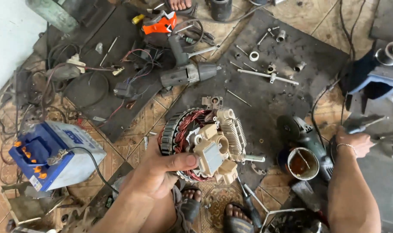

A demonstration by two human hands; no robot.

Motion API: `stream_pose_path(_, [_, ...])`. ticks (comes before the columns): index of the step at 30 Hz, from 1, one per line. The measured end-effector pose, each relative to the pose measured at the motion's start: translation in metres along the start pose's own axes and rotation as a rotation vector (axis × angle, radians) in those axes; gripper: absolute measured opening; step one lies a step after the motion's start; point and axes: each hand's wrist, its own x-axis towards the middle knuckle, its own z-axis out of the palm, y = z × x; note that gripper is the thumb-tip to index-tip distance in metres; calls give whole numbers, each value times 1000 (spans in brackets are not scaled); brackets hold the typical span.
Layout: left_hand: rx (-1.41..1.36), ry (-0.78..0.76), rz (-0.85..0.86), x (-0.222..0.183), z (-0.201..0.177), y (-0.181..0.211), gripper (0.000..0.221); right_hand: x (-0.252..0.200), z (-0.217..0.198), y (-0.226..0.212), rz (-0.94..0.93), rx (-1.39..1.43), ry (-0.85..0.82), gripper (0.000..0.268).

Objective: Repairing an alternator by soldering internal components and assembling the stator and housing.

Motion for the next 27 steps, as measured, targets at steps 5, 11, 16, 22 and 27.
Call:
stream_pose_path(5, [-98, 75, -14, 13, -22, -8, 47, 33, 24, 5, -26, -115, 23, 81])
stream_pose_path(11, [-257, 86, -76, 12, -42, -10, 46, 72, 64, 74, -121, 77, 84, 51])
stream_pose_path(16, [-250, 48, -32, 8, -35, -9, 56, 17, 8, 159, -312, 983, -598, 31])
stream_pose_path(22, [-65, 26, 67, 5, -14, -12, 49, -96, -68, 199, -154, 845, -853, 38])
stream_pose_path(27, [-85, -42, 66, 3, -10, -14, 53, -128, -54, 242, 216, 825, -1436, 24])
